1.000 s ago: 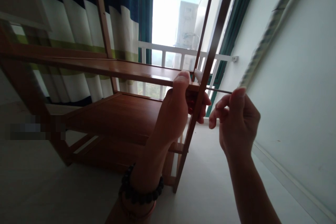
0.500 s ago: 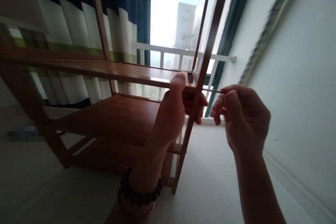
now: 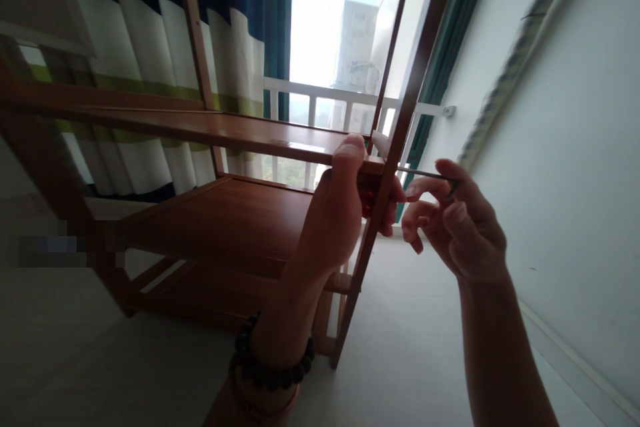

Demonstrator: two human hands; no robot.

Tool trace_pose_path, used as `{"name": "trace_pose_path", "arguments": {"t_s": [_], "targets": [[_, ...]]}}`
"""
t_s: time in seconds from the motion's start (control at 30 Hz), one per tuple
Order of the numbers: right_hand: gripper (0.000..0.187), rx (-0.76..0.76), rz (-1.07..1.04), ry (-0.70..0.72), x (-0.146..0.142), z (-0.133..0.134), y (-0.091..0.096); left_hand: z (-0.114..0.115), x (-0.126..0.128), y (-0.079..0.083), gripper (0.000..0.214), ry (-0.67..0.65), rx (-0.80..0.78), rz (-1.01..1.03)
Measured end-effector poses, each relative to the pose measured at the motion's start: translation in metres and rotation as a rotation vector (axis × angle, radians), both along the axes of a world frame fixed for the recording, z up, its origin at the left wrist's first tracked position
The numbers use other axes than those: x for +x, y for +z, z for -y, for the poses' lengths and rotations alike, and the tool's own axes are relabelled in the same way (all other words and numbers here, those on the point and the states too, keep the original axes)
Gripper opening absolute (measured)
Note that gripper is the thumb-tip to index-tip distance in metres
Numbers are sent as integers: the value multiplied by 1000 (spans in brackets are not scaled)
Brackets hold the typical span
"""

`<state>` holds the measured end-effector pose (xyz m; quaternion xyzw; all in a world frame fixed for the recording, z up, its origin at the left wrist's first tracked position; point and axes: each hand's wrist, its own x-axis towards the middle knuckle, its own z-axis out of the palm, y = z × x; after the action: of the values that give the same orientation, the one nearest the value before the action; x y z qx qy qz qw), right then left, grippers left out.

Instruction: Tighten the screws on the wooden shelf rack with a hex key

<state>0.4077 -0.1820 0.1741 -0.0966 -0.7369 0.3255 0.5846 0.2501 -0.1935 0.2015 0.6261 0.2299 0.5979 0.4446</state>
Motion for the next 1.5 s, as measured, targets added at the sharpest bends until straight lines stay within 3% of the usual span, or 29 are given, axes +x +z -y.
{"name": "trace_pose_path", "arguments": {"t_s": [0.37, 0.63, 0.83, 0.9, 1.23, 1.37, 1.5], "targets": [[28, -58, -44, 96, -8, -8, -7, -2, 0, -2, 71, -8, -10, 4], [30, -96, -151, 40, -19, 0, -4, -3, 1, -1, 72, -34, 4, 41], [31, -112, -258, -270, -33, 23, 9, -3, 1, 0, 70, -49, 10, 73], [34, -166, -291, -310, -37, 28, 12, -3, 1, 0, 69, -52, 9, 83], [27, -387, -302, -96, -38, 32, 19, -4, 2, -1, 62, -87, 11, 143], [9, -218, -364, -263, -38, 29, 16, -3, 2, -1, 62, -87, 2, 132], [14, -33, -287, -389, -28, 14, 8, -2, 2, 1, 66, -43, -7, 111]]}}
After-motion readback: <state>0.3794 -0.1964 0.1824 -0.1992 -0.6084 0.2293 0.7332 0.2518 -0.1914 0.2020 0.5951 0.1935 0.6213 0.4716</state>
